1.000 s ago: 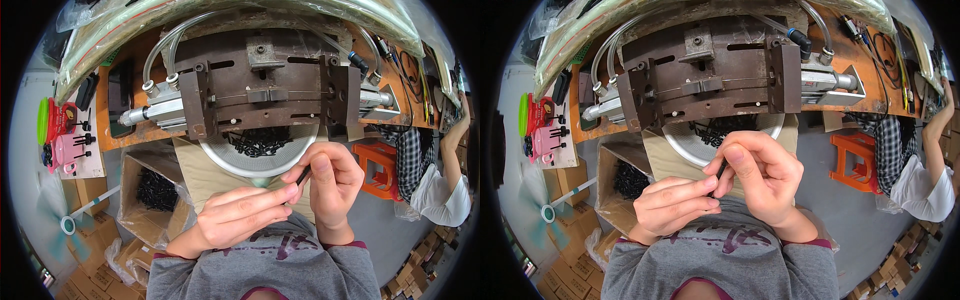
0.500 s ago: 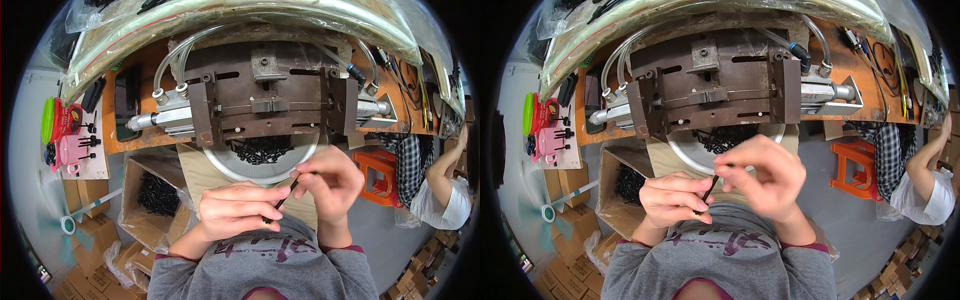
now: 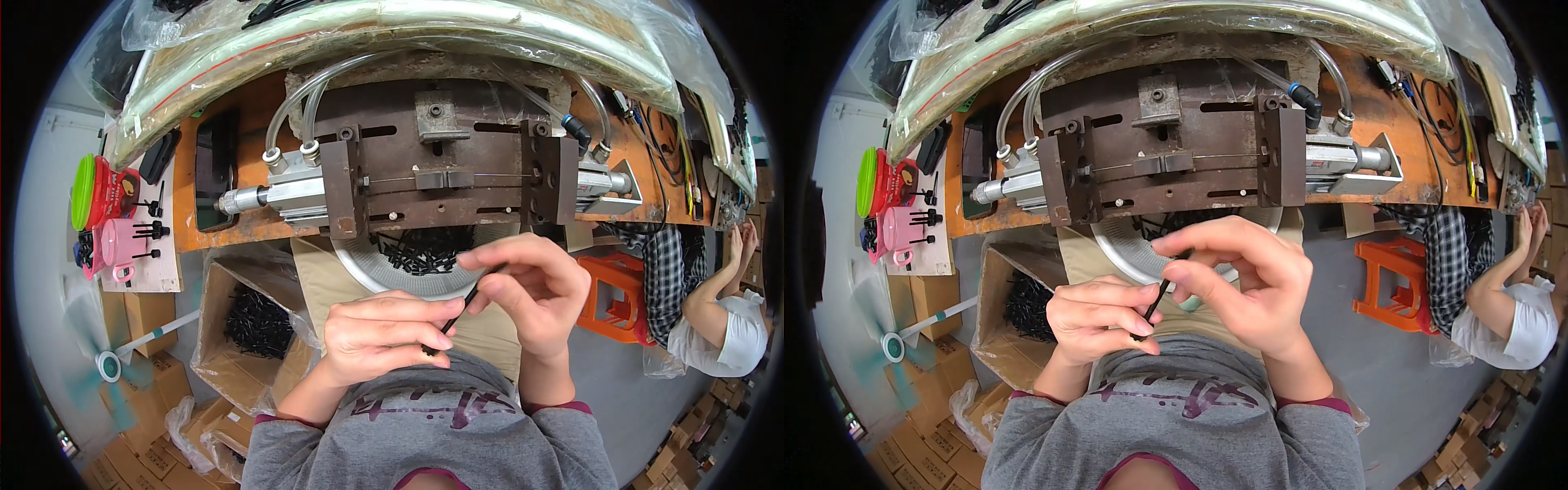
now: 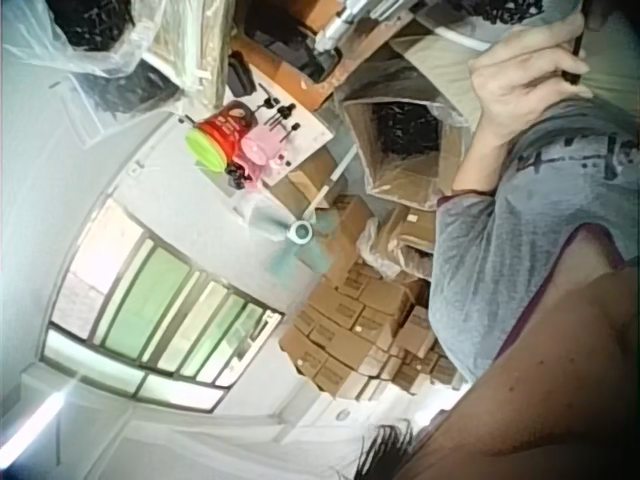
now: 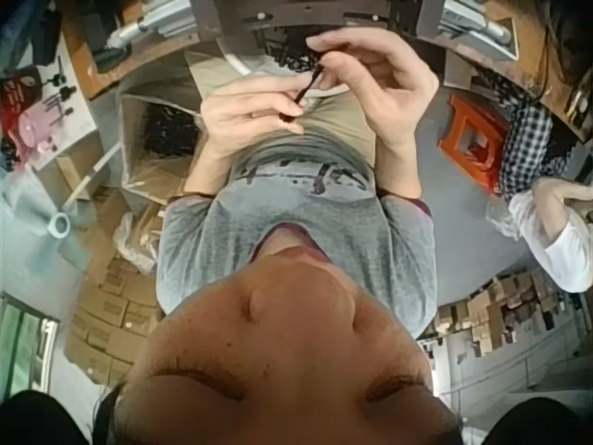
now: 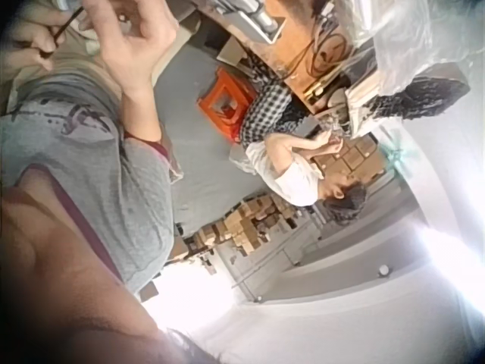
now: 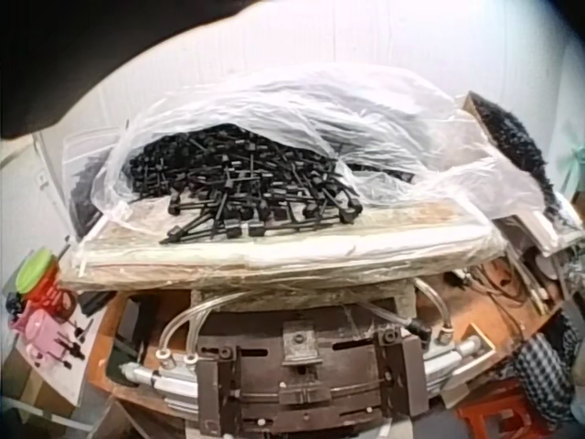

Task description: Assemble plastic connectors and tubes using a pneumatic compression jig.

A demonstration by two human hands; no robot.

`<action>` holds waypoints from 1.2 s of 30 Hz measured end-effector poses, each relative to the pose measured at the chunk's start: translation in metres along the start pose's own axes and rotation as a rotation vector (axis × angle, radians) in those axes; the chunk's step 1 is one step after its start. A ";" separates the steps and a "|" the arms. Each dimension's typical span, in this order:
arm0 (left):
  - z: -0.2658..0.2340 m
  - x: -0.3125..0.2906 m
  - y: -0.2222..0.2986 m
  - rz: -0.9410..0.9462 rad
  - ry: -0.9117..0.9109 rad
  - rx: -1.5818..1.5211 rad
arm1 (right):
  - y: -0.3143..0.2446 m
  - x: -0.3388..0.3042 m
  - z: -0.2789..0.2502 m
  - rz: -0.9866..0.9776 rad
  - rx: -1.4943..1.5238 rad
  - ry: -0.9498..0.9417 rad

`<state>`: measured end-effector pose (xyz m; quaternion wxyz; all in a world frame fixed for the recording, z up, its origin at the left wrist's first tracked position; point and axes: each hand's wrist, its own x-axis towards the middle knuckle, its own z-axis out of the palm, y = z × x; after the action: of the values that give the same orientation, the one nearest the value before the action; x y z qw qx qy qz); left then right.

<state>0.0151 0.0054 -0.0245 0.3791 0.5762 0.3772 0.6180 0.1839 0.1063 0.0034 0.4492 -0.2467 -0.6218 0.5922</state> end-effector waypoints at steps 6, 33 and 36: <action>0.001 0.001 0.001 0.013 -0.024 0.157 | -0.002 -0.003 -0.002 0.080 -0.034 0.003; 0.019 0.050 -0.011 0.094 0.052 1.281 | -0.019 -0.008 -0.007 -0.295 -0.306 0.042; 0.018 0.049 -0.013 0.104 0.053 1.264 | -0.031 0.015 -0.003 -0.246 -0.418 0.092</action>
<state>0.0308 0.0559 -0.0140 -0.0745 0.6908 0.6501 0.3077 0.1867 0.1147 0.0363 0.4850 -0.2836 -0.7349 0.3799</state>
